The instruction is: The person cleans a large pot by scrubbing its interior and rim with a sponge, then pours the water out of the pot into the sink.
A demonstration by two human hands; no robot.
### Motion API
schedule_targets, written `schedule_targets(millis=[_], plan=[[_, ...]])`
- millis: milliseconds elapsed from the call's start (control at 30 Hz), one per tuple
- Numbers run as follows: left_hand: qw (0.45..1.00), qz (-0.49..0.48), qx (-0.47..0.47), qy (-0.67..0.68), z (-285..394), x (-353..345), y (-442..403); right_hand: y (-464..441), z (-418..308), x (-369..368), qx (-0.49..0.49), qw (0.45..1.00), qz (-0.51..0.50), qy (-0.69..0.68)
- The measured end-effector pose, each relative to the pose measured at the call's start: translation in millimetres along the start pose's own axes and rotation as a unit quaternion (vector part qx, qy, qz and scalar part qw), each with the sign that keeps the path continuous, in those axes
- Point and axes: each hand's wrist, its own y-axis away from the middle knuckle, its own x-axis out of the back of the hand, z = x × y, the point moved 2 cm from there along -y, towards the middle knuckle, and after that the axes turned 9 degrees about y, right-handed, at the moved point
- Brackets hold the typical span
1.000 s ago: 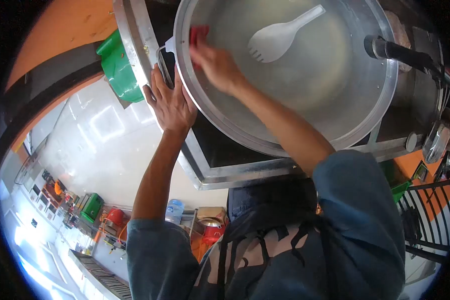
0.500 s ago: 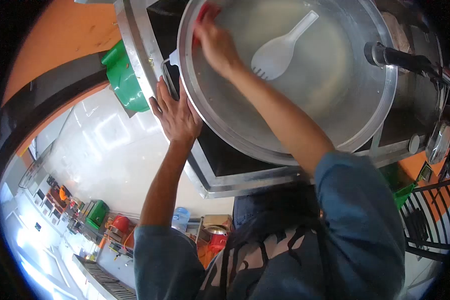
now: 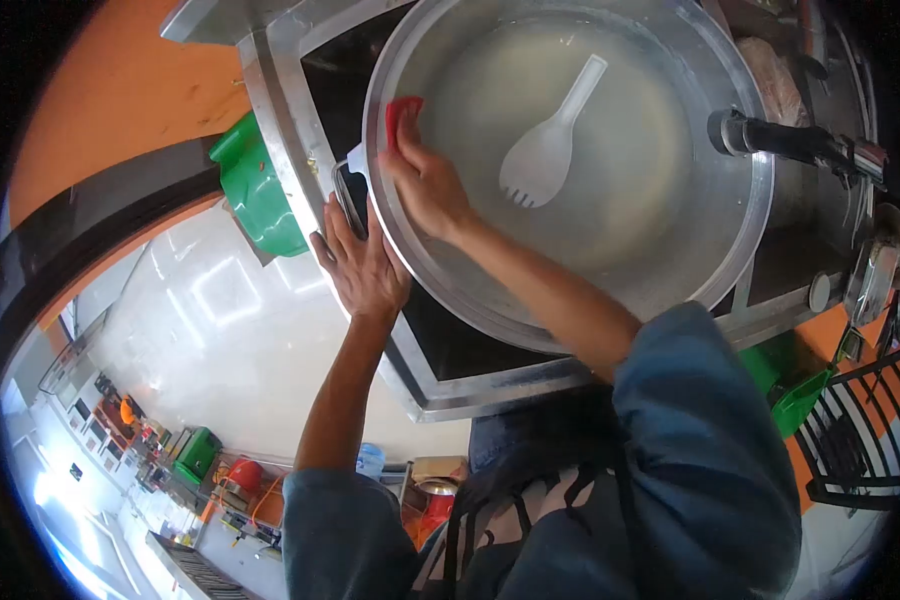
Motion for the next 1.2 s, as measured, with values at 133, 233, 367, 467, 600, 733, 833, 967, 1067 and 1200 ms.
schedule_targets(millis=[133,233,367,467,600,733,833,967,1067,1200], plan=[[1.000,-0.008,-0.003,-0.012,-2.0,-2.7,2.4,-82.2,30.3,23.7,-0.145,0.972,-0.138,-0.120],[1.000,-0.021,0.003,-0.017,-1.8,-2.5,0.7,-34.9,27.4,-5.4,-0.117,0.987,-0.063,-0.094],[0.999,-0.026,0.007,-0.023,-0.9,-1.4,0.0,-65.6,40.9,11.6,-0.148,0.957,-0.205,-0.144],[1.000,-0.024,0.007,-0.017,-1.9,-2.3,1.3,-99.2,47.6,27.8,-0.192,0.948,-0.182,-0.175],[0.999,-0.041,0.018,-0.030,-0.3,-0.5,0.4,-33.4,32.1,-30.0,-0.026,0.993,0.108,0.031],[0.999,-0.027,0.013,-0.023,-2.2,-2.3,-0.1,-114.4,66.7,28.4,-0.196,0.954,-0.154,-0.169],[0.999,-0.029,0.009,-0.022,-1.9,-3.5,0.0,-92.0,69.8,-7.7,-0.143,0.985,-0.018,-0.098],[0.999,-0.018,0.006,-0.028,-1.8,-4.8,-3.6,-68.0,61.2,-15.5,-0.093,0.985,0.098,-0.109],[0.999,-0.023,0.014,-0.022,-2.2,-0.7,-1.1,-138.4,114.0,25.8,-0.252,0.892,0.155,-0.341],[0.999,-0.022,0.015,-0.017,-0.3,-0.5,0.0,-98.8,35.0,12.5,-0.262,0.937,0.009,-0.232]])
